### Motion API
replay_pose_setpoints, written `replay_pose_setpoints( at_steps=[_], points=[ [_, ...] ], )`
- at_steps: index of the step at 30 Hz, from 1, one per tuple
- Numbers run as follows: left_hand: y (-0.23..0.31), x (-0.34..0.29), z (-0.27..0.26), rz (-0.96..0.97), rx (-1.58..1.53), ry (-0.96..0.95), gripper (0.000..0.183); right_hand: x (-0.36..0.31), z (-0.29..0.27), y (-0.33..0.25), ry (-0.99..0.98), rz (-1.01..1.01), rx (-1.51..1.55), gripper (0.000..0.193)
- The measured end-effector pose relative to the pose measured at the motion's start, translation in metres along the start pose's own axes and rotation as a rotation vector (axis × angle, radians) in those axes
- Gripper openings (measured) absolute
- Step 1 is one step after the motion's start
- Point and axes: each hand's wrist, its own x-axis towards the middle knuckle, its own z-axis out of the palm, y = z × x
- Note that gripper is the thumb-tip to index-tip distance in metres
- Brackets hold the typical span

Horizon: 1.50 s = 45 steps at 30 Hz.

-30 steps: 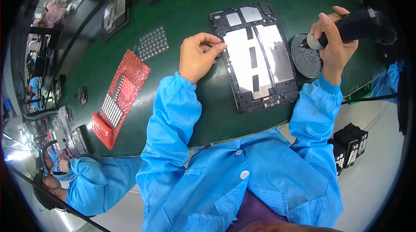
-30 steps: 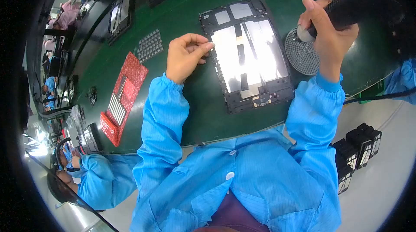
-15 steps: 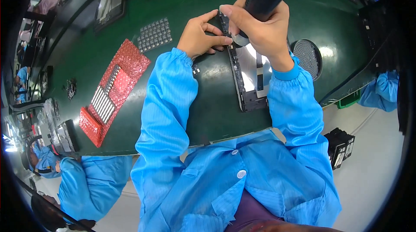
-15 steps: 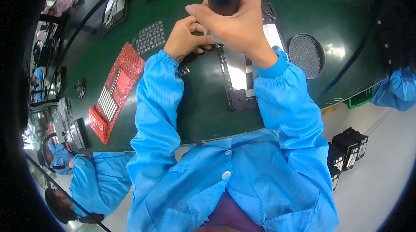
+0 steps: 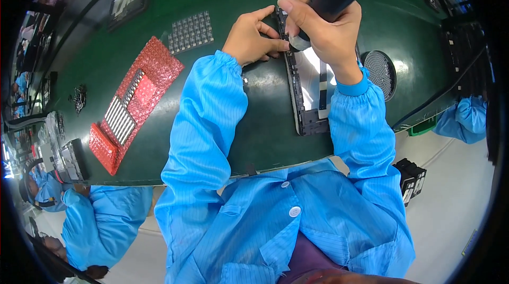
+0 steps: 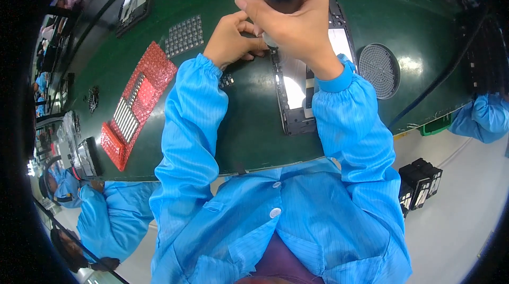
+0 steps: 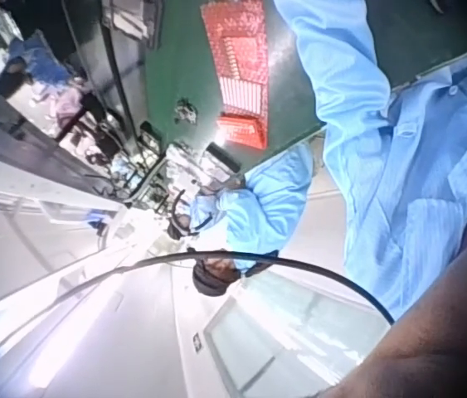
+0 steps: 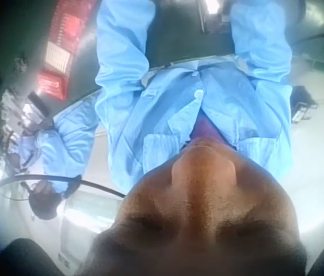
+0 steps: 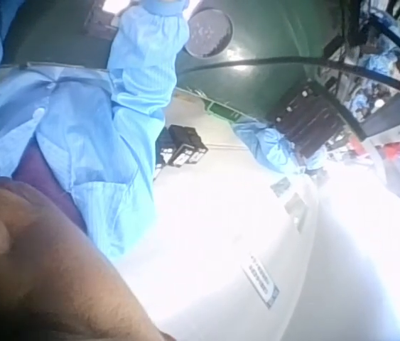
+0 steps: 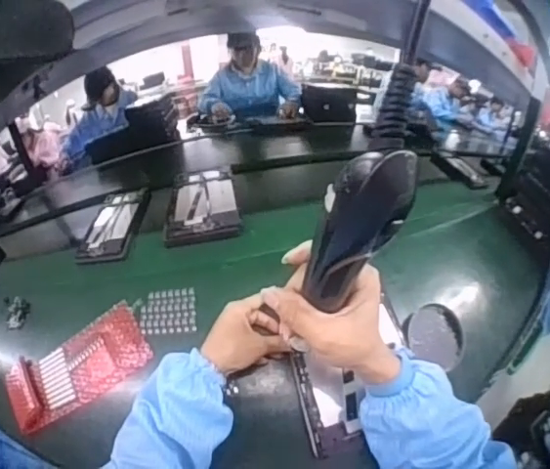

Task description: The person assembles tablet frames on a conveyor line by placing small components onto each frame by hand and securing them using an electric screwdriver.

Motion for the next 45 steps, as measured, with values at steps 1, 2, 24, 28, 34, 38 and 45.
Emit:
replay_pose_setpoints(
  at_steps=[1, 2, 24, 28, 34, 38, 45],
  points=[
    [0.000, 0.000, 0.000, -0.005, 0.001, -0.001, 0.085, 0.000, 0.000, 0.000, -0.001, -0.002, -0.011, 0.030],
    [0.000, 0.000, 0.000, -0.006, 0.000, -0.001, 0.085, 0.000, 0.000, 0.000, -0.003, -0.005, -0.021, 0.029],
    [0.010, -0.002, 0.004, -0.062, 0.050, 0.002, 0.057, -0.013, -0.011, -0.011, 0.247, 0.035, -0.067, 0.036],
    [0.012, -0.007, 0.005, -0.052, 0.007, 0.042, 0.089, -0.021, -0.081, -0.045, 0.318, -0.096, -0.093, 0.026],
    [0.018, -0.007, 0.007, -0.062, 0.040, 0.038, 0.088, -0.038, -0.151, -0.032, 0.479, -0.060, -0.248, 0.026],
    [0.019, -0.008, 0.009, -0.077, 0.042, 0.052, 0.087, -0.039, -0.152, -0.024, 0.489, -0.029, -0.203, 0.028],
    [0.019, -0.007, 0.009, -0.079, 0.056, 0.057, 0.086, -0.039, -0.157, -0.017, 0.439, -0.027, -0.291, 0.026]
  ],
)
